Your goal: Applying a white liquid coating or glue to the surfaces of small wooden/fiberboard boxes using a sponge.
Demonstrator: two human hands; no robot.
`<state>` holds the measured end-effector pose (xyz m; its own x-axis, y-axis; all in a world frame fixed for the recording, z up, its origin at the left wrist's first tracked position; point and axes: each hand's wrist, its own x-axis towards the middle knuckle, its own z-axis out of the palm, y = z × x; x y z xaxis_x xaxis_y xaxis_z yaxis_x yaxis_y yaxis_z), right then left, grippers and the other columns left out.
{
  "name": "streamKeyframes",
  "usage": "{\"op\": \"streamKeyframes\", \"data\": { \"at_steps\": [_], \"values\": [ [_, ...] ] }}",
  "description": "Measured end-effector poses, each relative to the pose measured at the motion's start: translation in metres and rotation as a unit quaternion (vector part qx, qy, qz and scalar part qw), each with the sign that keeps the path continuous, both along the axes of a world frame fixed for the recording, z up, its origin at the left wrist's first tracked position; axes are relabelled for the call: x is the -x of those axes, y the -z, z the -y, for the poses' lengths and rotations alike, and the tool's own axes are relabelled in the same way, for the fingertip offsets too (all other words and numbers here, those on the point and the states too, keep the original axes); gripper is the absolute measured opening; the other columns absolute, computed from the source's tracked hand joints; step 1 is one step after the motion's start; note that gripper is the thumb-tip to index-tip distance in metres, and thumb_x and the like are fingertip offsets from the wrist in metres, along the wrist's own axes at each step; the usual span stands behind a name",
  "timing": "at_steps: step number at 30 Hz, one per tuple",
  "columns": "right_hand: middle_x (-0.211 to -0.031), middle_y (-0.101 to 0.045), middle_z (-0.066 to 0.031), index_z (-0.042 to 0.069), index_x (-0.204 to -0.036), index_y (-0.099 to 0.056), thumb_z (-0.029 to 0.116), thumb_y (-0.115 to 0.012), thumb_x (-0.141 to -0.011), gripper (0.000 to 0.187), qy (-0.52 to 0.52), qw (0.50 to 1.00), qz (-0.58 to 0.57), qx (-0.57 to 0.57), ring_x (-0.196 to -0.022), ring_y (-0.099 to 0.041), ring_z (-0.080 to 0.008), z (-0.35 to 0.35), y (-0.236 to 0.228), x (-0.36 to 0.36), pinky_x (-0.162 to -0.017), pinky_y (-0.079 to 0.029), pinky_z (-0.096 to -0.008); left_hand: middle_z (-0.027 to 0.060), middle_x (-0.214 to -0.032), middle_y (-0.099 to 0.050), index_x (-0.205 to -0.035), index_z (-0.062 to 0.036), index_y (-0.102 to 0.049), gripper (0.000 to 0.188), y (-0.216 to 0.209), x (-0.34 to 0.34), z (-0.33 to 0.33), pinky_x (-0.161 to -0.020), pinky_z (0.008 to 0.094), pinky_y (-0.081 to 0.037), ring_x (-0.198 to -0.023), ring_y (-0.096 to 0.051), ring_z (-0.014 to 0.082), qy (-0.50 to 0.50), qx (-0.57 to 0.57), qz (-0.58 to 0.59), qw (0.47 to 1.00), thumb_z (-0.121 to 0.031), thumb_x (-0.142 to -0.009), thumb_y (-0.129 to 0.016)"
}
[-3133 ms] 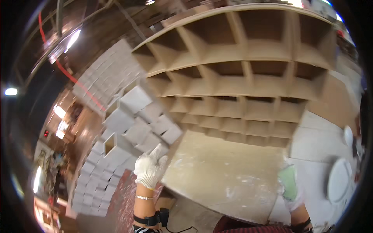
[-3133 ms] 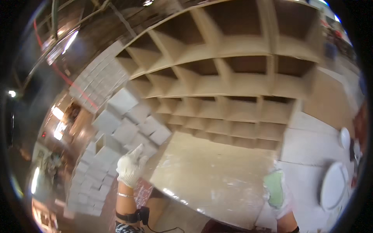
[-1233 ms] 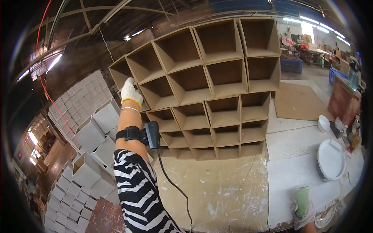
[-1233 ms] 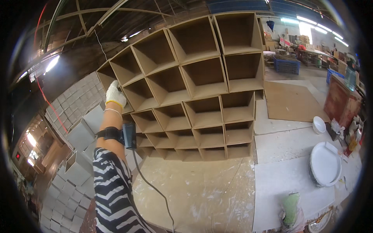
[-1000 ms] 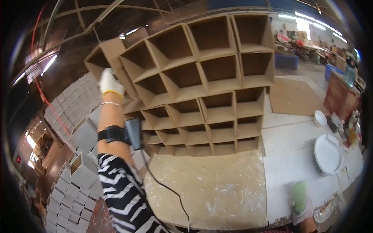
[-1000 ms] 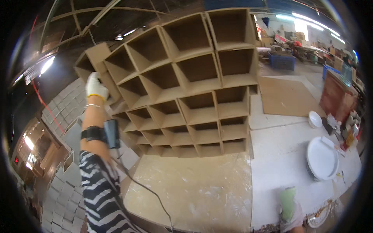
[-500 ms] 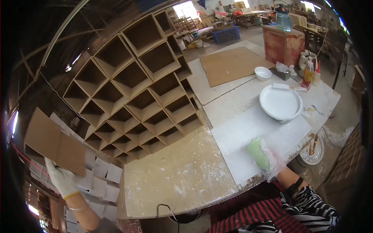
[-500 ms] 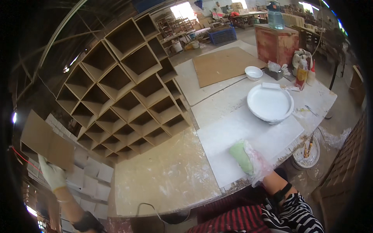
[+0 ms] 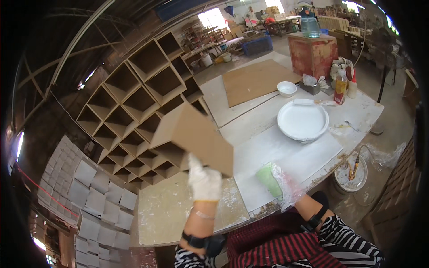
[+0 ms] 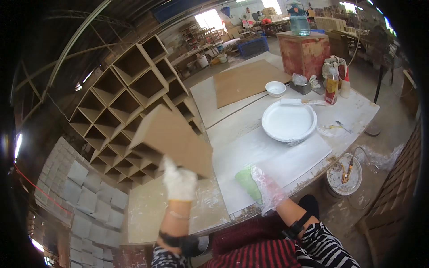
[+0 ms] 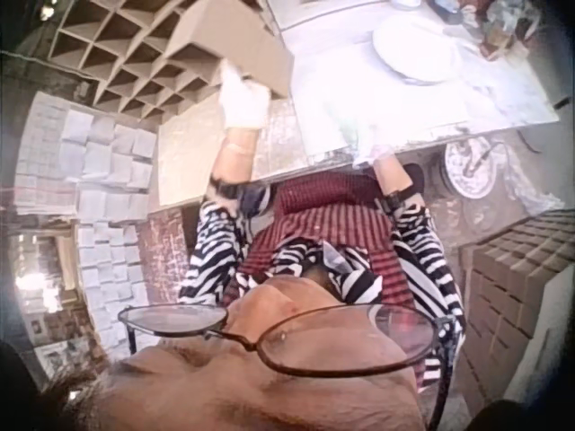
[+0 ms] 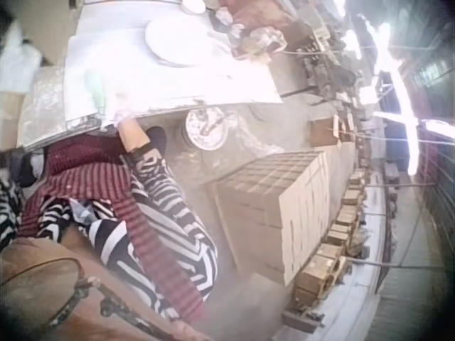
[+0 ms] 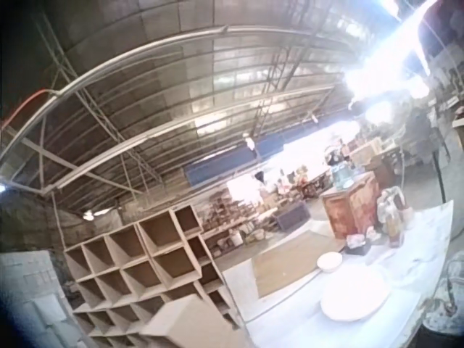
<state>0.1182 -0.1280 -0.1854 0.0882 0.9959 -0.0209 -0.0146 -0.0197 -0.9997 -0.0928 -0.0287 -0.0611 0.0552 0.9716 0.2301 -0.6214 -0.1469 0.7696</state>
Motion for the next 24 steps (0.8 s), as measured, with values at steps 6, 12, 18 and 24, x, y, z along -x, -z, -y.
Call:
{"op": "streamKeyframes", "data": {
  "at_steps": [6, 12, 18, 24],
  "values": [
    [-0.106, -0.064, -0.0048, 0.003, -0.123, -0.057, 0.024, -0.054, -0.097, 0.034, 0.051, 0.936, 0.234, -0.257, -0.087, -0.061, -0.0132, -0.008, 0.024, 0.004, -0.077, -0.051, -0.0282, 0.0056, -0.070, -0.052, -0.101, 0.0069, -0.061, 0.047, 0.075, -0.080, -0.119, -0.054, 0.0351, -0.043, -0.057, -0.047, 0.0187, -0.084, 0.103, -0.068, 0.989, -0.039, -0.094, -0.059],
    [-0.112, -0.064, -0.0080, 0.004, -0.128, -0.054, 0.025, -0.052, -0.097, 0.037, -0.003, 0.964, 0.171, -0.204, -0.095, -0.063, -0.0180, -0.015, 0.068, -0.002, -0.082, -0.052, -0.0315, 0.0157, -0.075, -0.059, -0.099, 0.0095, -0.063, 0.066, 0.109, -0.132, -0.176, -0.072, 0.0436, -0.048, -0.074, -0.060, 0.0279, -0.227, 0.130, -0.355, 0.898, -0.054, -0.094, -0.047],
    [-0.115, -0.062, -0.0101, 0.004, -0.130, -0.052, 0.020, -0.051, -0.096, 0.038, 0.004, 0.806, 0.454, -0.379, -0.093, -0.064, -0.0199, -0.019, 0.041, -0.009, -0.080, -0.054, -0.0337, 0.0289, -0.106, -0.061, -0.128, -0.0037, -0.050, 0.064, 0.116, -0.144, -0.204, -0.087, 0.0463, -0.046, -0.099, -0.060, 0.0417, -0.213, 0.129, -0.502, 0.828, -0.057, -0.095, -0.039],
    [-0.108, -0.064, -0.0074, 0.006, -0.133, -0.048, 0.018, -0.053, -0.094, 0.042, -0.042, 0.921, 0.306, -0.236, -0.089, -0.064, -0.0171, -0.013, 0.044, -0.004, -0.075, -0.053, -0.0295, 0.0236, -0.106, -0.063, -0.123, 0.0105, -0.050, 0.067, 0.111, -0.116, -0.220, -0.083, 0.0465, -0.048, -0.099, -0.062, 0.0371, -0.151, 0.171, -0.348, 0.909, -0.046, -0.088, -0.062]
  ]
}}
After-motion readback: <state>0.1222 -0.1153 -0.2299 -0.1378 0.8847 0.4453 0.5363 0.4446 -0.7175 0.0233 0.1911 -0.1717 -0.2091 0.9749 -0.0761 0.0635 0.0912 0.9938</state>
